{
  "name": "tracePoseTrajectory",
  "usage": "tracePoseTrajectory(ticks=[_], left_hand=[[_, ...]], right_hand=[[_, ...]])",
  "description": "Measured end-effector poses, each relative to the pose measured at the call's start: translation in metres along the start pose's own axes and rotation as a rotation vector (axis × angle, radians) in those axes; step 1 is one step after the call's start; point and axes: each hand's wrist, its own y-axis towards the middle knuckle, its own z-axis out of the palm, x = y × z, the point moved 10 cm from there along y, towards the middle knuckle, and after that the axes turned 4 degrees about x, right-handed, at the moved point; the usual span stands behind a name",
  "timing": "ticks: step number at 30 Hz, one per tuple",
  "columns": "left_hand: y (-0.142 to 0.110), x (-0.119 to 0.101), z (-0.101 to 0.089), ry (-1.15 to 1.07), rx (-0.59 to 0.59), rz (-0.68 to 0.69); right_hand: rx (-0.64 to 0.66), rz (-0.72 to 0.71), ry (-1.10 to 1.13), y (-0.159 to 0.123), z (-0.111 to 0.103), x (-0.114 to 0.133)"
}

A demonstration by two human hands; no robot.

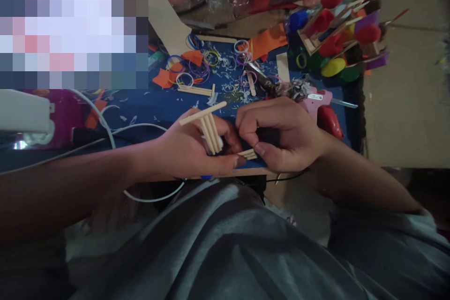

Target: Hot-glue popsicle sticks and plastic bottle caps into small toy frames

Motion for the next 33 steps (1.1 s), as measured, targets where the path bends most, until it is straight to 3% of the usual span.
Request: tracePoseTrajectory(ticks=[9,14,25,33], left_hand=[[0.001,-0.007,-0.013,0.053,-0.077,0.075],[0.002,-0.008,-0.015,0.049,-0.071,0.078],[0.001,-0.003,-0.011,0.059,-0.072,0.065],[0.001,-0.011,-0.015,0.047,-0.114,0.148]], right_hand=[[-0.046,-0.012,-0.021,-0.002,-0.003,0.0],[-0.164,-0.01,0.047,-0.006,-0.015,-0.008],[-0.071,0.009,-0.012,-0.006,-0.008,-0.004],[-0.069,0.034,0.034,-0.006,-0.006,-0.01]])
